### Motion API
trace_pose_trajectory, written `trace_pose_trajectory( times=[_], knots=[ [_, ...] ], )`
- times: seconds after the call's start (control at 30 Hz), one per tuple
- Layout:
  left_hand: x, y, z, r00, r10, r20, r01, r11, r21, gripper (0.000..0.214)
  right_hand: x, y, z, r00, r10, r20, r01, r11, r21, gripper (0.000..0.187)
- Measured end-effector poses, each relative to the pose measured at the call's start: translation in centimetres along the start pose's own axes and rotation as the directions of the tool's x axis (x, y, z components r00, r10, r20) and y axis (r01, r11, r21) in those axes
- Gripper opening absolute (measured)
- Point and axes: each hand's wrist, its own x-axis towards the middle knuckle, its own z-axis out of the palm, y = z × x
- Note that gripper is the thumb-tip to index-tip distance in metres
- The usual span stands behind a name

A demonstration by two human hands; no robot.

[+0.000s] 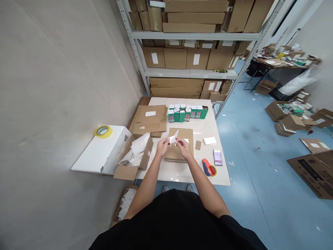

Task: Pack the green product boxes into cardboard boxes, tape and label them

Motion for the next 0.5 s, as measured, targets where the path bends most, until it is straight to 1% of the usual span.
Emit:
trace_pose_trajectory(
  times=[0.1,0.17,0.23,0.3,0.37,0.43,0.5],
  knots=[
    [-0.3,-0.1,0.7,0.999,0.02,0.05,-0.015,0.996,-0.09,0.058,0.1,-0.2,-0.4,1.0,0.021,-0.011,-0.021,1.0,0.024,0.04],
    [-0.7,0.0,1.3,0.996,0.035,0.077,-0.026,0.993,-0.114,0.067,0.1,-0.4,-0.7,1.0,0.019,-0.007,-0.019,1.0,0.022,0.038],
    [-1.0,0.2,1.9,0.996,0.045,0.076,-0.038,0.995,-0.092,0.063,0.1,-0.6,-1.0,1.0,0.013,0.003,-0.013,1.0,0.015,0.036],
    [-1.2,0.2,2.4,0.999,0.032,0.032,-0.03,0.998,-0.046,0.051,0.1,-0.7,-1.6,1.0,0.004,0.024,-0.005,1.0,0.011,0.033],
    [-1.3,0.2,2.7,0.999,-0.006,-0.041,0.005,1.0,-0.01,0.042,0.0,-0.6,-2.4,0.999,-0.002,0.048,0.001,1.0,0.013,0.03],
    [-1.3,-0.1,2.9,0.992,-0.031,-0.126,0.032,0.999,0.001,0.039,0.1,-0.3,-3.3,0.999,0.002,0.048,-0.003,1.0,0.018,0.028],
    [-1.4,-0.5,3.2,0.977,-0.024,-0.213,0.027,1.0,0.01,0.039,0.2,0.3,-4.1,1.0,0.023,0.017,-0.023,0.999,0.028,0.027]
  ],
)
